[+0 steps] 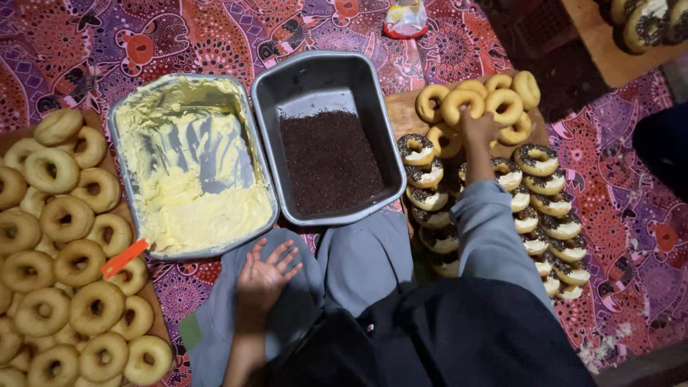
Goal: The person repeatedly picks up plain donuts, dips one side into a yellow creamy mixture, then rolls the coated side in dark crumbs, and places the finished donuts onto a wooden board. The process is repeated continuously.
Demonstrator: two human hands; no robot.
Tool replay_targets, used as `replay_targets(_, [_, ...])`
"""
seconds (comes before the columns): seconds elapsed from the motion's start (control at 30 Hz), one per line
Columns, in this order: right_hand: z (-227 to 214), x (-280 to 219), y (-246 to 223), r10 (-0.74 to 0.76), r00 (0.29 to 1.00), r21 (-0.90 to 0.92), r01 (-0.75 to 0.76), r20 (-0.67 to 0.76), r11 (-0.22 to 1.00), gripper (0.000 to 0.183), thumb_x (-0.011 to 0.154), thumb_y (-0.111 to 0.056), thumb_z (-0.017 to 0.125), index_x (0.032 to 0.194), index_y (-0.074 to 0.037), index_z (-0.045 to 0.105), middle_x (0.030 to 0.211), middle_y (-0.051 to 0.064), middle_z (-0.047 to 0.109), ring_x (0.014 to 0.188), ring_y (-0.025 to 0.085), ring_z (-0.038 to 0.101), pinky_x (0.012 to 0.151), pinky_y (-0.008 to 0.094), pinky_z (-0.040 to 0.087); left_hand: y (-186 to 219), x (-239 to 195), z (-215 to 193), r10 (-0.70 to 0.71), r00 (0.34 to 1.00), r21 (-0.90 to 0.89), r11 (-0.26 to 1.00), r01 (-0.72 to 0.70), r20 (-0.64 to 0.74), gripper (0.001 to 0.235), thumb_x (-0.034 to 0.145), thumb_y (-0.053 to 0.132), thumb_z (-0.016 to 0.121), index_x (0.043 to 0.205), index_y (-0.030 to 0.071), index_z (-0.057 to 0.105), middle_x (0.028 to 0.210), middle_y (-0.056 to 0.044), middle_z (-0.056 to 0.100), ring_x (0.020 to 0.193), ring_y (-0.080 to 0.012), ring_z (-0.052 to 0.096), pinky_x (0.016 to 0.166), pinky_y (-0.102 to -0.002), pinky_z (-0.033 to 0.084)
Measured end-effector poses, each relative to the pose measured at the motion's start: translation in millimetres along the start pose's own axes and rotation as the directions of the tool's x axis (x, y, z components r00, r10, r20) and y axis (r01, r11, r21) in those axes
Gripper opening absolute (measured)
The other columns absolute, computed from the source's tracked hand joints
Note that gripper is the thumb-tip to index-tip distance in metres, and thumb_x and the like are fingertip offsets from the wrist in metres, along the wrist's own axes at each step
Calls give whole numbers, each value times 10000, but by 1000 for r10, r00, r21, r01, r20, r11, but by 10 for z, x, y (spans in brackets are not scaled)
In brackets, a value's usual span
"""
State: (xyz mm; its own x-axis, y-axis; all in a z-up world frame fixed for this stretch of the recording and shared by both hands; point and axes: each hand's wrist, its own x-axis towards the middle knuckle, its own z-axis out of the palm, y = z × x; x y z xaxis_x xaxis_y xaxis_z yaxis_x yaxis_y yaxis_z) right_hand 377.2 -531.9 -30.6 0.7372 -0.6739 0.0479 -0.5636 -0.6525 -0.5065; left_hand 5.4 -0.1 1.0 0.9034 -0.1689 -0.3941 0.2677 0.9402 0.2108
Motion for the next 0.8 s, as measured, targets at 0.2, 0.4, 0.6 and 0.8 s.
replay_targets(0.2, [-110, 44, -122, 210, 948, 26, -222, 238, 975, 885, 693, -430, 928, 1316, 37, 508, 1274, 241, 602, 1148, 365, 608, 978, 461, 532, -26, -6, 50, -5, 1000, 23, 1000, 4, 25, 453, 1066, 491, 427, 1414, 203, 467, 1528, -323, 393, 1383, -478, 417, 1089, -680, 362])
replay_targets(0.4, [-337, -499, -430, 9, 996, 723, -73, 92, 687, 850, 758, -117, 843, 1429, -9, 332, 1215, 177, 601, 1033, 249, 676, 858, 356, 588, -34, 30, 68, -2, 1000, 79, 997, 4, -16, 457, 1019, 455, 522, 1378, 177, 465, 1503, -296, 410, 1378, -456, 433, 1077, -661, 386])
replay_targets(0.6, [-676, -2883, -528, -456, 651, 754, -289, 607, 591, 605, 801, -139, 735, 1372, -50, 557, 1209, 52, 686, 1076, 173, 680, 925, 338, 584, -493, 77, 298, 144, 982, 508, 841, -188, 125, 660, 859, 364, 715, 1423, 174, 429, 1486, -81, 472, 1369, -225, 482, 1068, -504, 468])
replay_targets(0.8, [-620, -4202, -1075, -516, 518, 728, -547, 682, 414, 228, 1035, -160, 642, 1186, 10, 647, 1069, 106, 659, 967, 201, 640, 867, 343, 540, -482, 0, 305, 587, 776, 483, 762, -431, -233, 515, 887, 121, 805, 1298, 28, 508, 1210, -106, 629, 1131, -245, 630, 994, -394, 553])
